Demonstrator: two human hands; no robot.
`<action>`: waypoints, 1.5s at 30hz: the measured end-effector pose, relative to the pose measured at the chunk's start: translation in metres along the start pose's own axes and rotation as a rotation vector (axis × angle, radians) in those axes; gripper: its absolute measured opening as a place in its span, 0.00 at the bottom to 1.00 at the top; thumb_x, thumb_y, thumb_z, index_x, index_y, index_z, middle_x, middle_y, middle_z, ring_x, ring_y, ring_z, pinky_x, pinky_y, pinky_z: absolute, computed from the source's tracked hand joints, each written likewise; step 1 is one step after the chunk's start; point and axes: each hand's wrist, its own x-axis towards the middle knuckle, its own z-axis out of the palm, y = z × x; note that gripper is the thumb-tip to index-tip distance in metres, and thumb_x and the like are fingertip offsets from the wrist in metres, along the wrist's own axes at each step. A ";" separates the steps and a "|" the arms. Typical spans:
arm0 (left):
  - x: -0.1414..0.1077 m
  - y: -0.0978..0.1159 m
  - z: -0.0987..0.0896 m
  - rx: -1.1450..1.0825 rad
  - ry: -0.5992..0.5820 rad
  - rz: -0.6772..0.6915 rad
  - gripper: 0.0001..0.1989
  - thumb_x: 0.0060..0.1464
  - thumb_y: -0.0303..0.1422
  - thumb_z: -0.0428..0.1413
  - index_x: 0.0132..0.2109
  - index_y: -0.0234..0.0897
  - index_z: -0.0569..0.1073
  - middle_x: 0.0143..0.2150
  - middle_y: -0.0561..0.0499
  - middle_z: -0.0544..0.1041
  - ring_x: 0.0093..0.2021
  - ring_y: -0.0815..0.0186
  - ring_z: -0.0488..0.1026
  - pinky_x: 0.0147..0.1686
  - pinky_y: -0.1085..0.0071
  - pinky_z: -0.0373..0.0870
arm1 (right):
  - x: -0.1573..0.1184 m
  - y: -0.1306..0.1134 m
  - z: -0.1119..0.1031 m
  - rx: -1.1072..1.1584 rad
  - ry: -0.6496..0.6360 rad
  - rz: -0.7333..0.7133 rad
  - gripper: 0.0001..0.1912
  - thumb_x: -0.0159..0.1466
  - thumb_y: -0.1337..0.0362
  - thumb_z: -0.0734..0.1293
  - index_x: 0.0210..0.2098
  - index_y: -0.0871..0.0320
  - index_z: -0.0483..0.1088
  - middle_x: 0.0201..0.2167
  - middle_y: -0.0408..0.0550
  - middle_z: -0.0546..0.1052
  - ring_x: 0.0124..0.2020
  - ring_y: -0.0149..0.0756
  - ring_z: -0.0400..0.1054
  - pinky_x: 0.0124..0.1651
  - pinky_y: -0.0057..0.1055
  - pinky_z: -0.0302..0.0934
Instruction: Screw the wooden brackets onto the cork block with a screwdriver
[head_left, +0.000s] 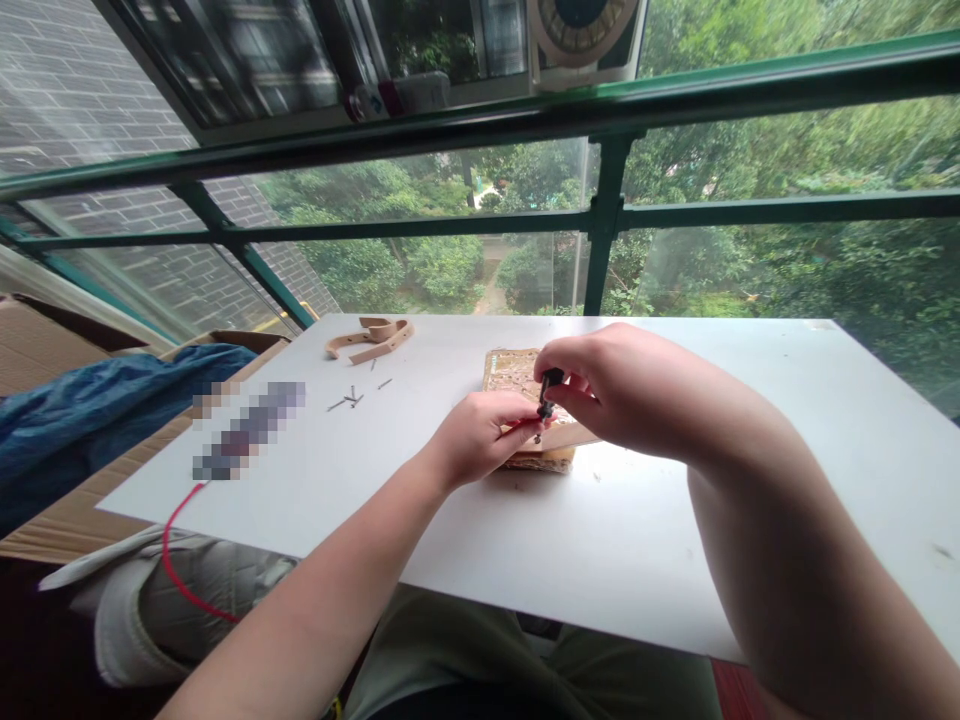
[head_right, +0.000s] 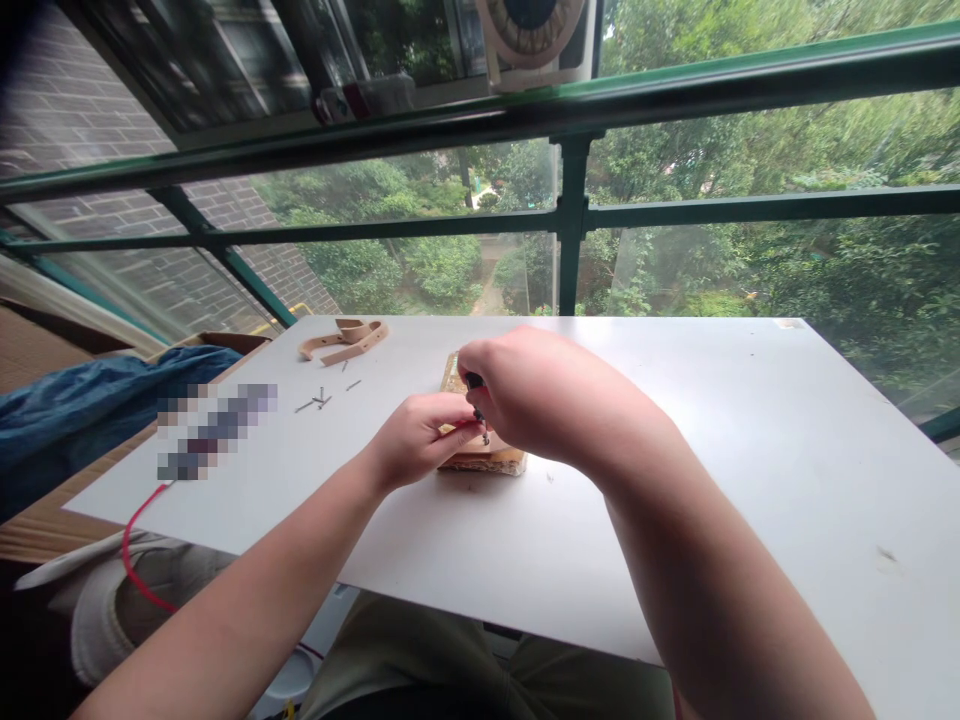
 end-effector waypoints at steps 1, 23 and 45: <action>0.000 0.000 0.001 0.003 0.005 -0.002 0.08 0.61 0.29 0.54 0.37 0.38 0.79 0.37 0.50 0.82 0.39 0.66 0.78 0.41 0.72 0.73 | 0.000 -0.001 0.000 -0.012 0.007 0.015 0.07 0.62 0.67 0.61 0.29 0.57 0.68 0.22 0.44 0.70 0.22 0.28 0.56 0.29 0.30 0.47; -0.004 -0.001 0.002 -0.005 0.030 -0.056 0.06 0.58 0.28 0.57 0.41 0.39 0.79 0.38 0.53 0.84 0.36 0.68 0.80 0.39 0.73 0.75 | -0.001 0.002 0.000 0.116 -0.019 -0.082 0.12 0.63 0.71 0.61 0.40 0.55 0.74 0.31 0.45 0.77 0.29 0.30 0.65 0.35 0.29 0.52; -0.001 0.002 0.004 0.104 0.041 -0.039 0.07 0.59 0.32 0.57 0.35 0.39 0.80 0.30 0.54 0.82 0.28 0.71 0.76 0.30 0.76 0.68 | 0.005 -0.005 0.005 0.008 0.046 0.050 0.09 0.60 0.66 0.63 0.23 0.57 0.65 0.18 0.42 0.66 0.21 0.28 0.50 0.28 0.31 0.46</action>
